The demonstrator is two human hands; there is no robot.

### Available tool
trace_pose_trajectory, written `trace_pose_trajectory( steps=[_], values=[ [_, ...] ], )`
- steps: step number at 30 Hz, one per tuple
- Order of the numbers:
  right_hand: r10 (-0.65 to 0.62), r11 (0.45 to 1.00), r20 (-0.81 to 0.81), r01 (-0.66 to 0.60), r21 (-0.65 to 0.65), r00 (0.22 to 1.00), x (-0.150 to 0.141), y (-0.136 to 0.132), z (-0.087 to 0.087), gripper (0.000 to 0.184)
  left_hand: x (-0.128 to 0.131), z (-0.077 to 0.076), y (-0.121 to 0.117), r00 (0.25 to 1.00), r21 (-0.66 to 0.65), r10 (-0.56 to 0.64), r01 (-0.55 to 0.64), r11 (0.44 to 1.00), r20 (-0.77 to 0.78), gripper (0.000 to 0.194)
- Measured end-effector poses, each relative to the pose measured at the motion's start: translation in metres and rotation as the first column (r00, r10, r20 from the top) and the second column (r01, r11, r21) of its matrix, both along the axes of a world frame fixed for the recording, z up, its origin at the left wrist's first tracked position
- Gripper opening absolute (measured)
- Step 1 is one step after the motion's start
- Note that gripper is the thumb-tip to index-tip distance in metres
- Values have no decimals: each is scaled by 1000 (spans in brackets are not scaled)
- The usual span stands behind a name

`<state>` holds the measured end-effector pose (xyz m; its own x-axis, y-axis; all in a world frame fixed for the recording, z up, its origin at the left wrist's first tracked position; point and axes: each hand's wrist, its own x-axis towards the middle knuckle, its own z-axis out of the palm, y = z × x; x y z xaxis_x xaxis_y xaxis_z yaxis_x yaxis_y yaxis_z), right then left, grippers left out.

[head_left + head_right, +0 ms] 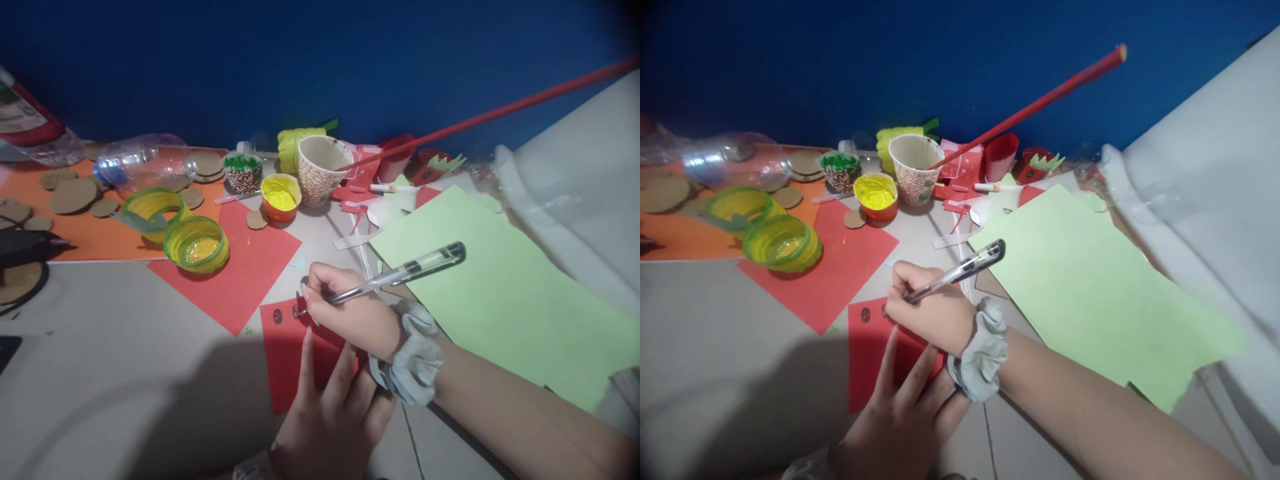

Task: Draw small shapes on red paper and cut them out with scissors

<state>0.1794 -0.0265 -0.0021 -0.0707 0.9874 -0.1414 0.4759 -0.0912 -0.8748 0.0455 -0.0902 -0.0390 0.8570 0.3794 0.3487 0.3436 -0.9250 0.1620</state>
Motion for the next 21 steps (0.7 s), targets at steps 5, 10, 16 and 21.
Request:
trace_pose_trajectory(
  steps=[5, 10, 16, 21],
  values=[
    [-10, 1000, -39, 10, -24, 999, 0, 0, 0, 21, -1, -1, 0, 1000, 8, -15, 15, 1000, 4, 35],
    [4, 1000, -29, -5, -19, 1000, 0, -1, 0, 22, -1, 1, 1, 1000, 5, -3, 3, 1000, -13, 33],
    [9, 1000, -9, -9, -13, 1000, 0, -1, 1, 21, -1, 2, -1, 999, -22, -1, 0, 1000, -49, 35],
    [-17, 1000, -25, 16, -25, 1000, 0, -2, 2, 20, 1, 1, 0, 1000, -14, 12, -12, 1000, 8, 32]
  ],
)
